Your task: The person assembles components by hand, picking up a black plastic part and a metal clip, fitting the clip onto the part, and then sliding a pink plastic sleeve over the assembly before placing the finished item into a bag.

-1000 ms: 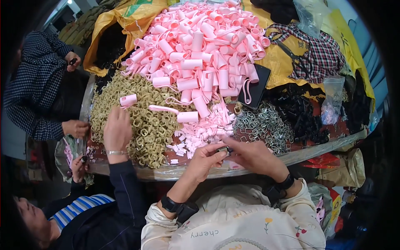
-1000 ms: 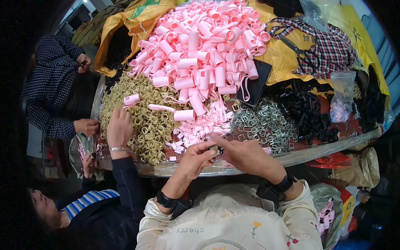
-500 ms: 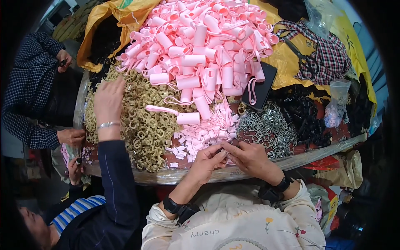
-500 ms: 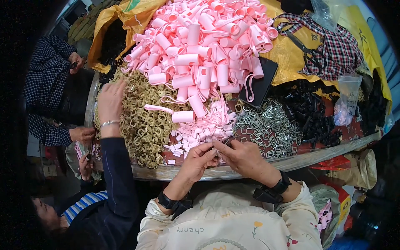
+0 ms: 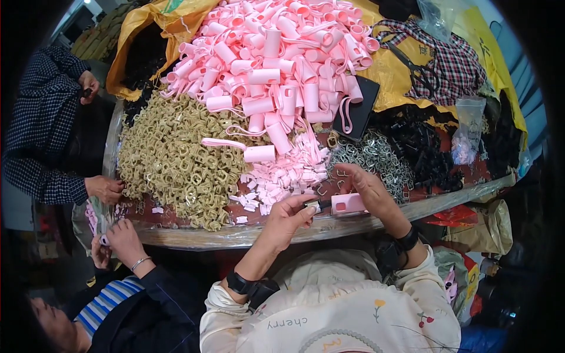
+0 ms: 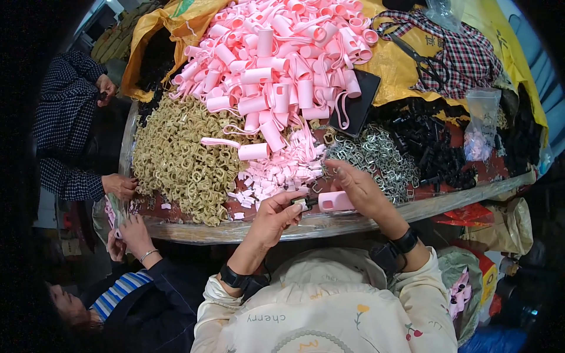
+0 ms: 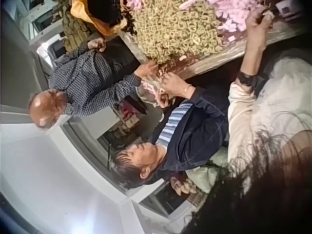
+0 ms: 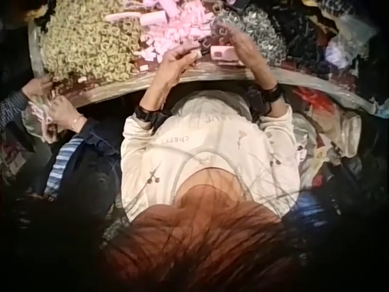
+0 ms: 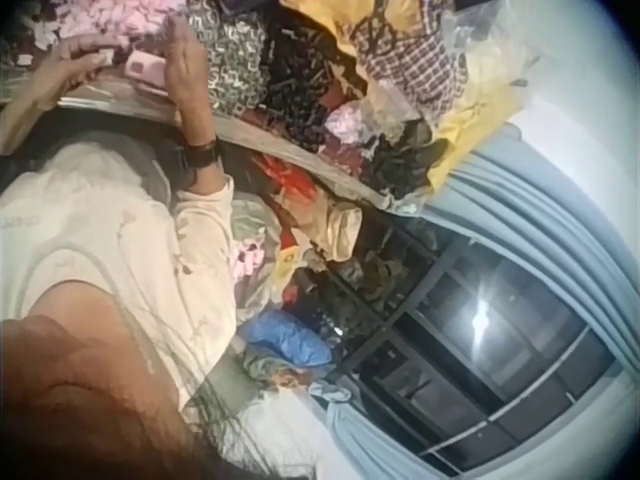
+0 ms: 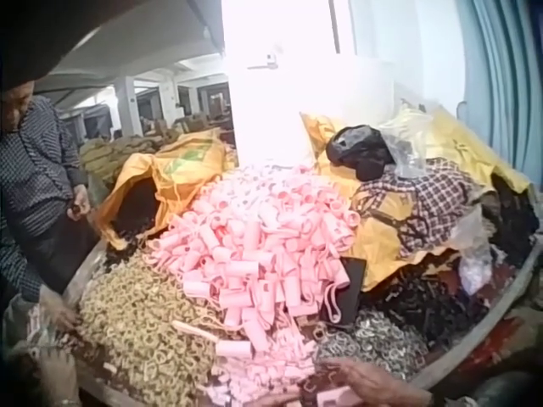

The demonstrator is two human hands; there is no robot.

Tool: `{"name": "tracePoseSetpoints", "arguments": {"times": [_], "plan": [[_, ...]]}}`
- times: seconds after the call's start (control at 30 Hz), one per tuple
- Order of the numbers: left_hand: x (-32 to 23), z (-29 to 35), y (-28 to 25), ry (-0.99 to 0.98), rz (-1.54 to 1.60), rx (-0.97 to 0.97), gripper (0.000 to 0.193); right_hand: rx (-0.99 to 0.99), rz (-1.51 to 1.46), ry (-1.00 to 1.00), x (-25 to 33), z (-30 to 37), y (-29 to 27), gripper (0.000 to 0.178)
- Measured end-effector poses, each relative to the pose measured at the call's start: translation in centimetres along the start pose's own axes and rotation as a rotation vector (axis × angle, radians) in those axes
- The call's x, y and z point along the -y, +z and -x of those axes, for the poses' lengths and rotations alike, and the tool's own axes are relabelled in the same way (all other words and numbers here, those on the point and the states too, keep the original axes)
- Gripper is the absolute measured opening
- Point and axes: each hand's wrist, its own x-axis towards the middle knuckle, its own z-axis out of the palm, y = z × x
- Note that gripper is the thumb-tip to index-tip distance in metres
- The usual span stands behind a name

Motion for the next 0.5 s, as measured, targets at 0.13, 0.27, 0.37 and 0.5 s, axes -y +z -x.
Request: {"name": "tracePoseSetpoints", "arguments": {"times": [0.13,0.27,0.37,0.5], "plan": [[0.0,0.4,0.9,0.045,-0.104,-0.011,0.024,0.049,-0.068,0.015,0.0,-0.2,1.2,0.051],[-0.1,0.6,0.8,0.139,-0.317,-0.014,0.022,0.020,-0.195,0.067,-0.6,-0.1,1.9,0.051],[-0.5,-0.1,0.1,0.107,-0.362,0.033,0.021,0.015,-0.081,0.033,-1.1,0.0,2.1,0.051],[-0.9,-0.6,-0.2,-0.030,-0.280,0.131,0.022,-0.018,-0.002,0.008,-0.1,0.2,2.3,0.051]]}}
